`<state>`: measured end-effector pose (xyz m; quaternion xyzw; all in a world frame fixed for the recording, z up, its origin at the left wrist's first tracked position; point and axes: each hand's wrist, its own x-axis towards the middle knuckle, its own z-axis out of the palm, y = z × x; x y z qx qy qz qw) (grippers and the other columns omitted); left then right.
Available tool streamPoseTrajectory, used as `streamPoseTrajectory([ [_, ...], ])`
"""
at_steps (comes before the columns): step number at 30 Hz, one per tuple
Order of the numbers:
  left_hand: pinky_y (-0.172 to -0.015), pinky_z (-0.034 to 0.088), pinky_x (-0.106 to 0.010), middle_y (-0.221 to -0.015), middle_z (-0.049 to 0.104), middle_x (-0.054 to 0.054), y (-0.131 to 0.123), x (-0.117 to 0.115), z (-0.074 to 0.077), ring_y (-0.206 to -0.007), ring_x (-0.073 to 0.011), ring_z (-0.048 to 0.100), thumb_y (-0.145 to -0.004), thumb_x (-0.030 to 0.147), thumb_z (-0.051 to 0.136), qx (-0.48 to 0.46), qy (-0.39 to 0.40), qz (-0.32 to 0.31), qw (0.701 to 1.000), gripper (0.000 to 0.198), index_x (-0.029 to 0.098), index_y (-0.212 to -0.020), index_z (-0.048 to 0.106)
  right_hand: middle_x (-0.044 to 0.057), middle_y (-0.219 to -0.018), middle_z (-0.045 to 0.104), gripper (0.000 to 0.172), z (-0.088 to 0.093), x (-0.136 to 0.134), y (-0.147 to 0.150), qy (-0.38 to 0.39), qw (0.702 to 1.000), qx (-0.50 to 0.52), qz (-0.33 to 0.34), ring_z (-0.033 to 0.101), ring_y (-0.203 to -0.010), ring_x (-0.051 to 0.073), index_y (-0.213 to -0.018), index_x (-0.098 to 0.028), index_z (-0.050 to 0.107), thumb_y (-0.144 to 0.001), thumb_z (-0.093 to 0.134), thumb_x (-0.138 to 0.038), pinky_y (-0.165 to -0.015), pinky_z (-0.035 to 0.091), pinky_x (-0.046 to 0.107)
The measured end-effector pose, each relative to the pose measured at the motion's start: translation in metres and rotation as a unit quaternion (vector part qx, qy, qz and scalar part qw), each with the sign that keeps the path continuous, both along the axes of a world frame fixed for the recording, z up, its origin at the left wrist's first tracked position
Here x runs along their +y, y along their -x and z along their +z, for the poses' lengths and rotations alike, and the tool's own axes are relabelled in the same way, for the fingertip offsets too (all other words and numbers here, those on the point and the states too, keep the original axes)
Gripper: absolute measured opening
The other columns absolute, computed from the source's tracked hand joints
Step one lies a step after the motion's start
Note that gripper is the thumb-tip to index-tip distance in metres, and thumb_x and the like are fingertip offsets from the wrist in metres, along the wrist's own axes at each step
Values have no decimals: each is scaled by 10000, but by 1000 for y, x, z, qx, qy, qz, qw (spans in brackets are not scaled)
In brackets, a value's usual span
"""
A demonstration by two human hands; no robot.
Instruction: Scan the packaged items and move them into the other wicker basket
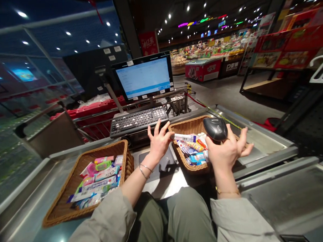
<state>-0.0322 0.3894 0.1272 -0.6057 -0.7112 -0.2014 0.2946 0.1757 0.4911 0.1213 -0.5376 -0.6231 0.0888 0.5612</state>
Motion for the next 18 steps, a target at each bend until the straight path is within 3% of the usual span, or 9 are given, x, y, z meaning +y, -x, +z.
streamPoseTrajectory([
  [3, -1215, 135, -761, -1563, 527, -10, -8, 10, -3, -1558, -342, 268, -987, 277, 595, 9, 17, -36, 999, 200, 320, -1119, 738, 178, -1352, 671, 623, 1, 4, -9, -9, 999, 19, -34, 366, -1490, 388, -1269, -189, 702, -729, 707, -499, -1226, 93, 674],
  [8, -1203, 163, -769, -1585, 497, 25, -21, 28, -8, -1571, -340, 225, -1007, 320, 558, 15, 64, -91, 994, 288, 405, -1242, 700, 232, -1366, 642, 624, -2, 12, -21, -9, 997, 42, -62, 403, -1464, 410, -1220, -157, 733, -688, 739, -484, -1225, 119, 674],
  [13, -1181, 176, -797, -1656, 378, -32, -26, 36, -13, -1584, -357, 152, -1020, 228, 476, 3, 112, -44, 993, 473, 353, -1472, 531, 252, -1394, 615, 626, -7, 17, -26, -5, 997, 44, -69, 406, -1462, 413, -1216, -152, 740, -670, 769, -457, -1226, 116, 665],
  [18, -1212, 147, -756, -1672, 344, -70, -17, 21, -12, -1591, -338, 134, -988, 249, 513, -14, 115, -8, 993, 489, 290, -1475, 527, 247, -1322, 667, 609, -12, 17, -22, -5, 997, 36, -68, 397, -1464, 414, -1229, -150, 737, -698, 772, -447, -1217, 103, 670],
])
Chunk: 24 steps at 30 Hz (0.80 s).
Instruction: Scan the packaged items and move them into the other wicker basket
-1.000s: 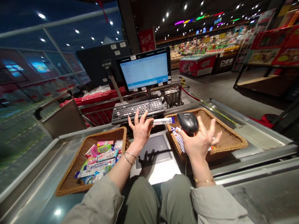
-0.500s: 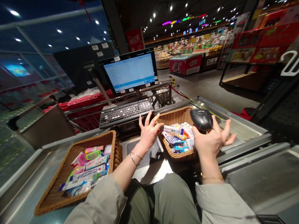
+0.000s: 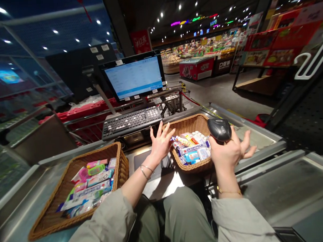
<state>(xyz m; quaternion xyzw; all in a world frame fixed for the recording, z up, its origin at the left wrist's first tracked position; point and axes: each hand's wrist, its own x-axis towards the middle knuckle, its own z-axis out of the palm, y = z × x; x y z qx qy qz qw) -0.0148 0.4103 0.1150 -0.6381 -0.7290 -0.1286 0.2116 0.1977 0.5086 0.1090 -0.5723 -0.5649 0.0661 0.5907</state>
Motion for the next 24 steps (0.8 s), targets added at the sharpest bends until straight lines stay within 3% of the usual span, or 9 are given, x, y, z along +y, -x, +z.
streamPoseTrajectory([
  [3, -1216, 140, -748, -1667, 355, -76, 6, -14, 1, -1593, -331, 135, -1004, 358, 506, -11, -15, 13, 1000, 447, 280, -1441, 557, 236, -1311, 677, 581, -1, -1, 7, 3, 1000, -7, 6, 397, -1462, 411, -1210, -162, 745, -711, 770, -457, -1208, 108, 668],
  [7, -1214, 147, -748, -1662, 362, -82, 12, -37, 2, -1591, -320, 153, -996, 399, 536, -22, -24, 28, 999, 453, 279, -1433, 560, 270, -1531, 479, 666, 0, -5, 20, 4, 1000, -18, 17, 390, -1463, 416, -1283, -165, 710, -724, 765, -523, -1176, 184, 653],
  [10, -1213, 162, -745, -1649, 385, -92, 22, -59, 4, -1582, -321, 196, -976, 379, 584, -32, -22, 38, 999, 439, 280, -1404, 584, 275, -1578, 410, 697, 5, -13, 31, -1, 999, -27, 39, 360, -1478, 424, -1305, -161, 695, -730, 756, -549, -1182, 173, 663],
  [15, -1216, 141, -743, -1608, 455, -91, 50, -106, 6, -1556, -303, 285, -986, 363, 578, -49, -26, 78, 995, 382, 291, -1359, 614, 254, -1518, 498, 661, 19, -35, 54, -29, 993, -41, 103, 344, -1498, 413, -1307, -173, 690, -762, 726, -545, -1206, 129, 700],
  [20, -1227, 126, -714, -1591, 479, -105, 85, -153, 7, -1549, -298, 305, -991, 357, 568, -49, -48, 140, 988, 379, 296, -1362, 615, 230, -1555, 468, 664, 31, -61, 84, -33, 986, -51, 153, 367, -1493, 398, -1305, -197, 690, -735, 726, -535, -1217, 143, 685],
  [24, -1226, 95, -719, -1592, 482, -90, 119, -191, 5, -1544, -300, 317, -993, 350, 556, -47, -52, 195, 978, 365, 301, -1349, 621, 169, -1347, 672, 596, 33, -81, 108, -38, 976, -71, 204, 367, -1494, 381, -1274, -208, 695, -759, 683, -509, -1208, 130, 696],
])
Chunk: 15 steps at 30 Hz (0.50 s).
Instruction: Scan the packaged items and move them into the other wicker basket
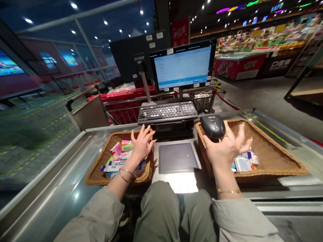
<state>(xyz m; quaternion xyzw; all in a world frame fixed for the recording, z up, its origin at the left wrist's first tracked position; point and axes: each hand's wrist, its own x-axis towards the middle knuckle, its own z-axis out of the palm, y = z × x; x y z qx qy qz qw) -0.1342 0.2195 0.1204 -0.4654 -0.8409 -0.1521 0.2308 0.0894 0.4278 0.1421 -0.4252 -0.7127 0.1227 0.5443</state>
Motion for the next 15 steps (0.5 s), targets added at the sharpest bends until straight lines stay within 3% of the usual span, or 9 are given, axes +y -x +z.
streamPoseTrajectory([
  [7, -1194, 100, -776, -1589, 481, -120, 49, -52, -7, -1536, -356, 317, -952, 275, 591, -25, 85, 56, 995, 378, 268, -1325, 648, 161, -1346, 673, 612, -10, -30, 41, 4, 998, -25, 65, 352, -1483, 394, -1287, -169, 668, -765, 671, -489, -1193, 105, 713],
  [15, -1186, 102, -791, -1548, 525, -156, 77, -77, -29, -1519, -413, 329, -817, 201, 729, -8, 235, 45, 971, 369, 233, -1185, 727, 147, -1336, 688, 524, -33, -49, 71, -8, 992, -60, 113, 344, -1490, 379, -1184, -171, 707, -777, 644, -496, -1197, 130, 691],
])
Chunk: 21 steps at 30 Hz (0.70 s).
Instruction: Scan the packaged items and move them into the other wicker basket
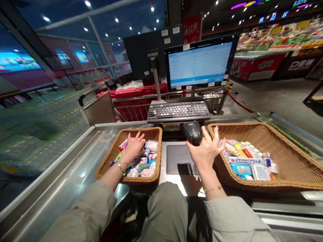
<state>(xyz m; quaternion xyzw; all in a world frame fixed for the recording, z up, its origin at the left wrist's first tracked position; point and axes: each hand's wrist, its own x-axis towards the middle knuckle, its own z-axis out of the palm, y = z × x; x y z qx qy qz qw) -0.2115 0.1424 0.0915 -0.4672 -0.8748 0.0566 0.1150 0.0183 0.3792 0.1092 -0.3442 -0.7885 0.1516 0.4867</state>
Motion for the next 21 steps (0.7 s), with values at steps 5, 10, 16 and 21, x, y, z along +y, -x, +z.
streamPoseTrajectory([
  [5, -1209, 68, -763, -1509, 575, -129, 2, -2, -12, -1510, -385, 361, -797, 117, 683, -12, 51, -16, 998, 268, 233, -1019, 778, 157, -1317, 697, 500, -13, 0, 4, 5, 1000, -4, -4, 357, -1484, 371, -1129, -164, 722, -774, 626, -503, -1194, 146, 664],
  [10, -1227, 73, -740, -1448, 630, -137, 3, 3, -22, -1490, -364, 405, -817, 28, 580, -19, 69, -36, 997, 311, 206, -965, 787, 176, -1305, 693, 510, -17, 0, 5, 16, 1000, -12, -5, 371, -1472, 376, -1179, -158, 712, -788, 625, -474, -1189, 153, 666],
  [16, -1235, 59, -728, -1389, 669, -152, 4, 9, -29, -1471, -334, 443, -912, 40, 468, -27, 65, -63, 996, 364, 193, -1063, 761, 168, -1309, 685, 550, -18, 0, 3, 28, 999, -20, -3, 364, -1465, 378, -1247, -167, 690, -786, 631, -462, -1190, 148, 679],
  [21, -1247, 30, -706, -1320, 707, -148, 2, 7, -26, -1442, -319, 485, -866, 15, 507, -33, 69, -76, 994, 360, 194, -1070, 744, 166, -1312, 684, 544, -20, 2, 0, 33, 999, -16, -3, 348, -1471, 383, -1236, -171, 696, -781, 629, -460, -1183, 148, 687],
])
